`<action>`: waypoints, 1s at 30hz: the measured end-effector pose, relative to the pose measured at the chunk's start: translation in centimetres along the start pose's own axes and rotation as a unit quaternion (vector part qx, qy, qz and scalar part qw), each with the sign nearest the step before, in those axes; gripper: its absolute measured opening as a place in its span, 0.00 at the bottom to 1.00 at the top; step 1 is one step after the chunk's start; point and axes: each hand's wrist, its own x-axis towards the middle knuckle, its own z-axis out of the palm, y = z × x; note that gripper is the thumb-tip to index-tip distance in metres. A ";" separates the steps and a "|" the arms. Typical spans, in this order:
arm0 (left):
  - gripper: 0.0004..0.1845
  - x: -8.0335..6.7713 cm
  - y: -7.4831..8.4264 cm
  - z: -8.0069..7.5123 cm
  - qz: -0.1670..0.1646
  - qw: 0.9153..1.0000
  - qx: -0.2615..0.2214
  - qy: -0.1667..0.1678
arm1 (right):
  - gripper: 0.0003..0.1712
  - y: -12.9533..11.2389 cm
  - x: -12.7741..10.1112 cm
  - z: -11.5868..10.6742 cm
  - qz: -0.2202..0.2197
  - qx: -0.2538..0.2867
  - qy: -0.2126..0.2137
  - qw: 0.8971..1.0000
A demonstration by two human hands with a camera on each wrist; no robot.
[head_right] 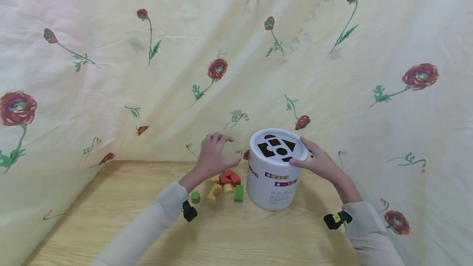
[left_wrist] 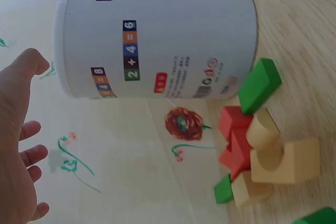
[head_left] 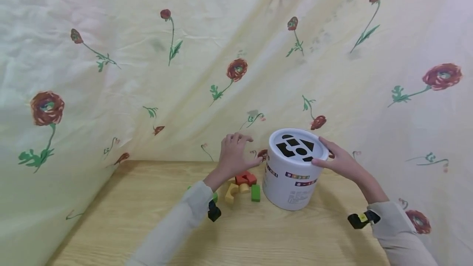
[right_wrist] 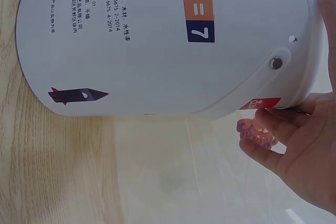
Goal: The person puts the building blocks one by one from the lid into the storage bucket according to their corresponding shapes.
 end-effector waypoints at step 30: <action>0.38 -7.7 -8.8 3.4 0.072 0.983 -0.009 -0.170 | 0.61 0.2 -0.3 0.2 0.012 -0.006 0.007 1.000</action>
